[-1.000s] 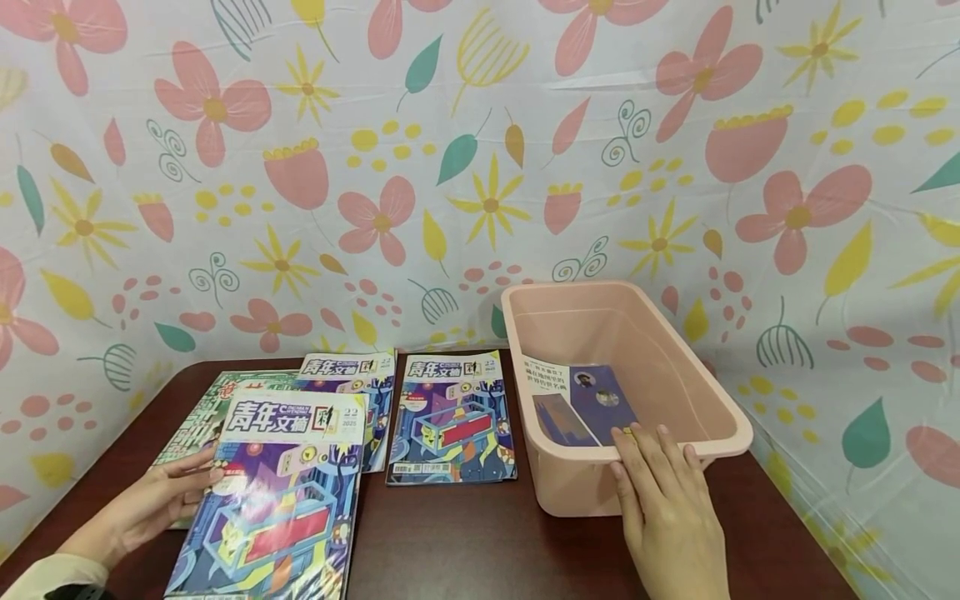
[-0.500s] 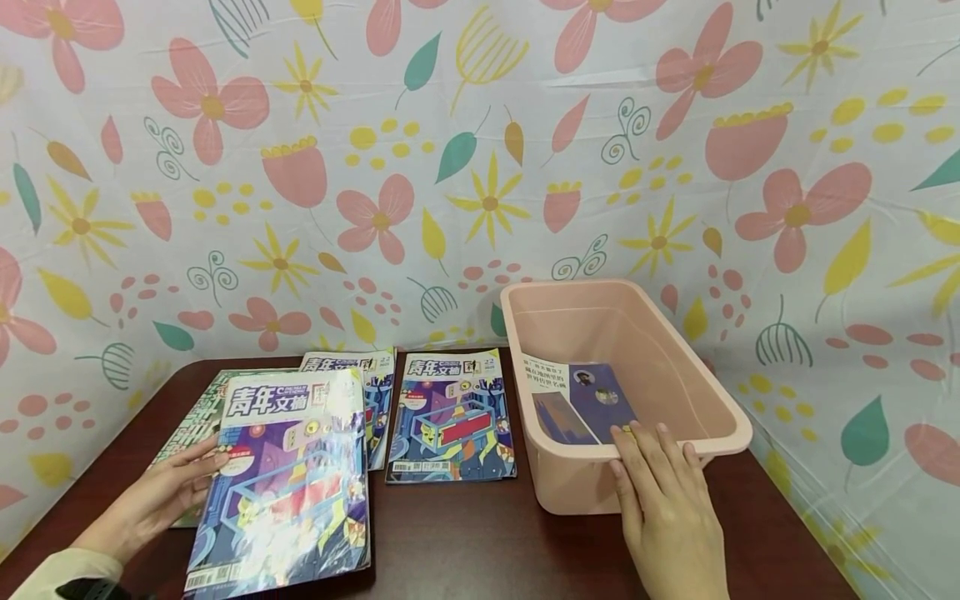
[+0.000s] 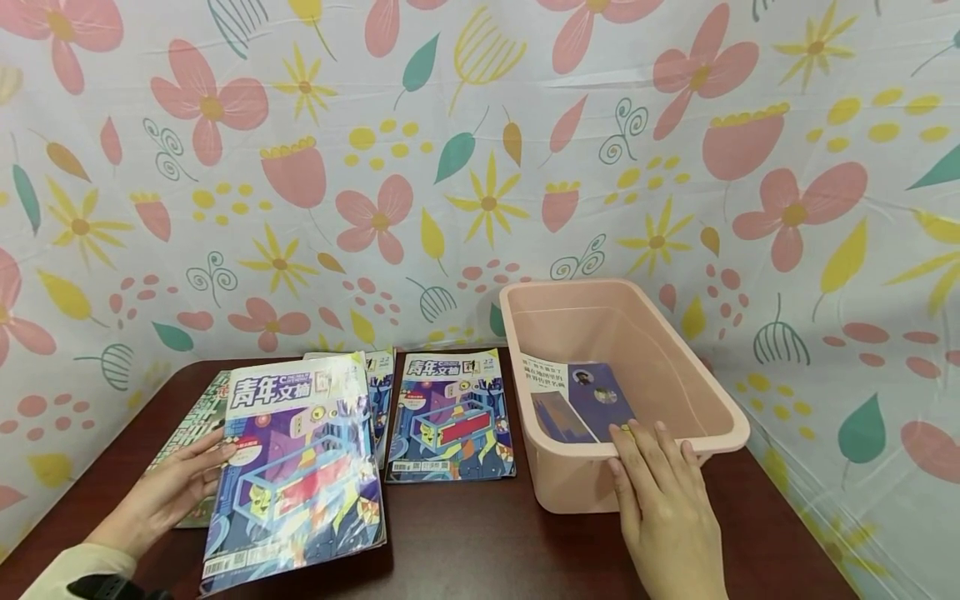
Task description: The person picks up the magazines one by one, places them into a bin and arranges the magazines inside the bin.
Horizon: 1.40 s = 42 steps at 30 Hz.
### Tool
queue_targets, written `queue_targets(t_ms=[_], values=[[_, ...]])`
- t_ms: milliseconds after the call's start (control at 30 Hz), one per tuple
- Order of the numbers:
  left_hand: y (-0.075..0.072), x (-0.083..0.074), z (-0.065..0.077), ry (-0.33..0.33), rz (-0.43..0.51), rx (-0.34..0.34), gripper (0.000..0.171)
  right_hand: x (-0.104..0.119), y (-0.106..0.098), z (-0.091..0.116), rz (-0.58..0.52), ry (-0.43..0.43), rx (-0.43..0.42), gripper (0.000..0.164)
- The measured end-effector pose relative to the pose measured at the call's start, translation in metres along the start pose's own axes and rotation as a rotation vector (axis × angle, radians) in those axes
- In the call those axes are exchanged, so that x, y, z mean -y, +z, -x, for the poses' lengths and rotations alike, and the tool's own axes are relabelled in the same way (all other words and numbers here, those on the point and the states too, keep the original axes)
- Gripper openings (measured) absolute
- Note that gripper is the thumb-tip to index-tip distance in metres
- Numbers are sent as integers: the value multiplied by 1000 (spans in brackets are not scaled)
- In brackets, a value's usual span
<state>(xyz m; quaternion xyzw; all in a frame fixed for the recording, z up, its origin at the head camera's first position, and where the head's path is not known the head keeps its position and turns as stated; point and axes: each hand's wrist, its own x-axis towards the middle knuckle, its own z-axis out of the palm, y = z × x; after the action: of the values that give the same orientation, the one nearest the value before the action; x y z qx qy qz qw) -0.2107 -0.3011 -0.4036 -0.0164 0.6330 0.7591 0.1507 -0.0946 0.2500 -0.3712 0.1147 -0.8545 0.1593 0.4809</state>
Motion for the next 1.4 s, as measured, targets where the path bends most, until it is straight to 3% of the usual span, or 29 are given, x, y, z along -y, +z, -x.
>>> queue_targets(t_ms=[567, 867, 1400], values=[[13, -4, -3, 76, 75, -11, 77, -1, -1, 2, 1, 1, 9, 49], [19, -4, -6, 68, 118, -38, 78, 1, -1, 1, 1, -11, 7, 47], [47, -16, -20, 42, 194, -74, 73, 2, -3, 0, 2, -5, 14, 47]])
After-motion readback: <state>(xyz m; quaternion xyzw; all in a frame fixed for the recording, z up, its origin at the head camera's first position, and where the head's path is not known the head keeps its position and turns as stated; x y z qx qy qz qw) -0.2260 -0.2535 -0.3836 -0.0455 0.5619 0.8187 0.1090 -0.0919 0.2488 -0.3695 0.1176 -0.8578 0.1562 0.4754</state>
